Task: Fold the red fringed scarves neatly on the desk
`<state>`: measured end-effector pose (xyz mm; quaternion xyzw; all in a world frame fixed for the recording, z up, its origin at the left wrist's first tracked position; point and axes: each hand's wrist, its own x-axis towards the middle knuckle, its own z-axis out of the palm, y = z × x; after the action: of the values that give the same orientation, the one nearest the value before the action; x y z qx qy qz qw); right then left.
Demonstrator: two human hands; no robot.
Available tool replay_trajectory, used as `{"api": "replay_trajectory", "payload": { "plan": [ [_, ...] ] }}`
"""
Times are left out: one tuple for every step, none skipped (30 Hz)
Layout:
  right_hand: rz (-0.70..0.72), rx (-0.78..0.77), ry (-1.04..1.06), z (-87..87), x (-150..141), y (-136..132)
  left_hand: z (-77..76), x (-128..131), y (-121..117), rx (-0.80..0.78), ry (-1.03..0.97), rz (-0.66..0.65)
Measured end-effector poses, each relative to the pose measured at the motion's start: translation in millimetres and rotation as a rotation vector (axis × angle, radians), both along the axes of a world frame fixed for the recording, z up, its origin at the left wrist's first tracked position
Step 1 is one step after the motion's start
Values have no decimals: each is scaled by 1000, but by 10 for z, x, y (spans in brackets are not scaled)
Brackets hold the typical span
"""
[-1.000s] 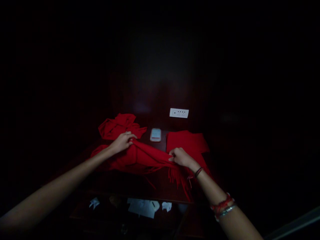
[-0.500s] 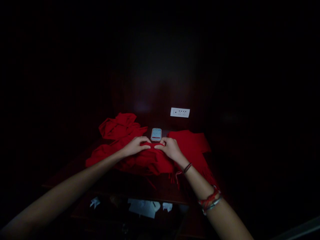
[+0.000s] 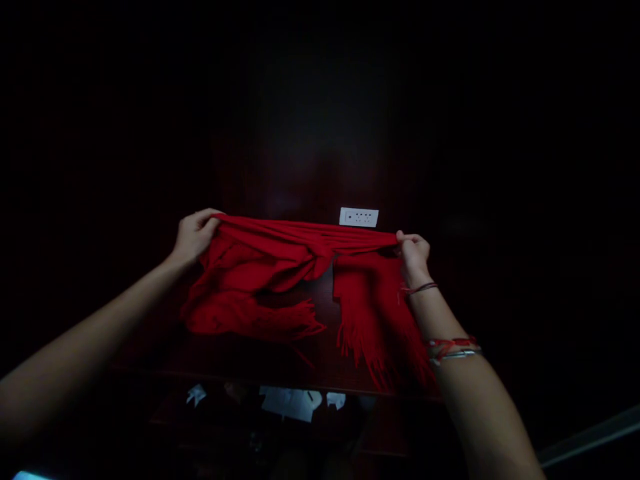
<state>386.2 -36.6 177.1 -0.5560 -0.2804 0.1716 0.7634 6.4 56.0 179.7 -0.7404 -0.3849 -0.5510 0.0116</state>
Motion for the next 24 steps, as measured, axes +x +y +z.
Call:
{"api": "replay_trajectory", "payload": {
  "plan": [
    [2,31,-3,57,27,-3,18,-34,3,-8,15,-21],
    [37,39,-26,87,34,-7,20,-43,-11,-13,52,-48],
    [100,7,-71,84,28,-11,1,-35,-36,-23,121,-85],
    [188,-75,-143,45,14,-16,-41,-16,-68,-42,227,-138],
    [282,-208,-241,-28,-3,-21,-105,7,-100,-71,361,-207],
    [361,-373,-375,-129,-25,-27,-190,30,-129,-110,510,-293],
    [417,-535,-518,-247,-53,-32,-289,49,-152,-151,649,-384],
    [436,-675,-671,-369,-92,-36,-394,67,-171,-191,755,-466],
    [437,-752,-817,-486,-149,-40,-495,86,-185,-226,812,-520],
    [445,-750,-891,-586,-231,-44,-584,111,-198,-256,815,-536],
    [471,-702,-944,-666,-341,-50,-651,145,-212,-285,775,-521],
    [530,-593,-1003,-723,-481,-58,-694,190,-231,-307,705,-487],
    [609,-459,-1053,-759,-647,-71,-709,247,-256,-326,619,-445],
    [698,-342,-1074,-779,-831,-87,-700,313,-288,-338,535,-404],
    [786,-247,-1069,-789,-1023,-105,-670,385,-328,-342,464,-372],
    [867,-181,-1065,-793,-1209,-122,-625,458,-372,-338,418,-350],
    [884,-128,-1058,-794,-1376,-136,-571,526,-419,-326,395,-336],
    [858,-108,-1050,-795,-1512,-141,-514,582,-464,-310,387,-326],
    [810,-101,-1037,-794,-1607,-137,-459,621,-502,-291,386,-316],
    [742,-105,-1016,-789,-1656,-123,-408,640,-529,-270,382,-304],
    [671,-120,-989,-780,-1656,-99,-361,637,-543,-252,375,-283],
    [601,-138,-961,-762,-1611,-70,-320,614,-544,-237,364,-251],
    [536,-155,-941,-736,-1526,-38,-280,573,-532,-226,351,-210],
    [473,-172,-934,-702,-1413,-7,-242,521,-512,-218,340,-164]
  ]
}}
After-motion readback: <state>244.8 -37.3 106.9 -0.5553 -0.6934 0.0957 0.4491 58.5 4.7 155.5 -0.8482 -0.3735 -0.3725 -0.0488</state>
